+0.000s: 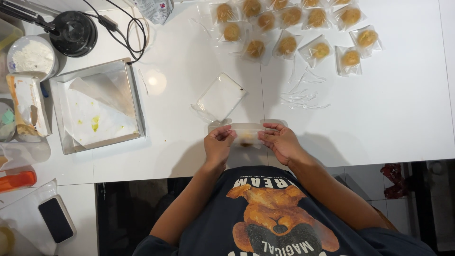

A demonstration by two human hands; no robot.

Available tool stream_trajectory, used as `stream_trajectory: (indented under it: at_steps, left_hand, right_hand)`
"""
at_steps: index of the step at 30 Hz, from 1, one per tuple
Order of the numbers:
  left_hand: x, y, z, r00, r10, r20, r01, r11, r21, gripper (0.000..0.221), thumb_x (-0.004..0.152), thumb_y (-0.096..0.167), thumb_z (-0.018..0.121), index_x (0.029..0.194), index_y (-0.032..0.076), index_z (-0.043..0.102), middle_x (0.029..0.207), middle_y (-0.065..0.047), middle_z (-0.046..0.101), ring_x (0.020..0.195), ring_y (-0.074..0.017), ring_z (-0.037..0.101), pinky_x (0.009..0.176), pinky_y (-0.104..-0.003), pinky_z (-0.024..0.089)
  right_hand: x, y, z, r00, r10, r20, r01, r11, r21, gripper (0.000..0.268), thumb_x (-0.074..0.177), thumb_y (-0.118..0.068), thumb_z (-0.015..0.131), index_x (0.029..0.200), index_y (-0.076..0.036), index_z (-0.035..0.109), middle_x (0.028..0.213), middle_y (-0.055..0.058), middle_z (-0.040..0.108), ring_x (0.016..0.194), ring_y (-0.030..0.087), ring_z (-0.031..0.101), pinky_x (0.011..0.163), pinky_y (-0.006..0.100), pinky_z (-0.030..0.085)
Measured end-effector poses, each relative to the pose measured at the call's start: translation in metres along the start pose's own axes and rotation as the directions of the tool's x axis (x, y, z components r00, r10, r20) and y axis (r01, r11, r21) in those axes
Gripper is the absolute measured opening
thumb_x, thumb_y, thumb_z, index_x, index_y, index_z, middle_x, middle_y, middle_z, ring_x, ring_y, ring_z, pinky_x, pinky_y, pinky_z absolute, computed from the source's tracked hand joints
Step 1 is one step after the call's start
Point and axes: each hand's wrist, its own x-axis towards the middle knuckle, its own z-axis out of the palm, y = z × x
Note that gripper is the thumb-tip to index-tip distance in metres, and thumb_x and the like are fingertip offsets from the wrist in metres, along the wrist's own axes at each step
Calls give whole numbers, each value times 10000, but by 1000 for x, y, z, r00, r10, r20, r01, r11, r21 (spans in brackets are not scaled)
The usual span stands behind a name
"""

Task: Filling tofu puffs with ingredients, packaging them into small plastic bags, and washing the used tray.

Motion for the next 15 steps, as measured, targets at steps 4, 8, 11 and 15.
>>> stream_trajectory:
  at_steps: [4,8,11,15]
  left_hand:
    - [-7,10,-6,997,63,54,-66,997,47,399,862,-14,779,1247,-6,677,1075,-189,711,962,-208,670,868,-333,573]
    - [-7,12,-10,993,77,89,-90,982,163,439,854,-21,770,1277,22,658,1023,-162,754,920,-191,713,850,-299,577]
    - [-5,15,-11,991,109,74,-122,972,202,401,848,-12,778,1236,19,683,987,-157,760,906,-223,734,832,-310,589]
    - [5,0,-13,985,158,74,-171,960,222,374,844,-16,785,1205,25,699,959,-148,763,874,-226,742,799,-321,602]
  right_hand:
    - [-7,-4,5,999,-43,1,43,995,-95,535,782,31,862,1263,-13,634,934,104,695,858,205,727,810,326,637]
    - [-2,2,2,997,-79,-3,78,987,-141,563,738,37,891,1246,-10,653,910,95,678,856,189,723,809,316,639]
    - [-2,6,6,989,-147,2,144,967,-208,551,736,12,907,1221,5,646,900,71,645,825,136,695,786,279,622]
    - [4,11,6,975,-220,14,215,938,-272,526,746,-23,915,1200,9,652,891,68,643,804,108,687,754,253,620]
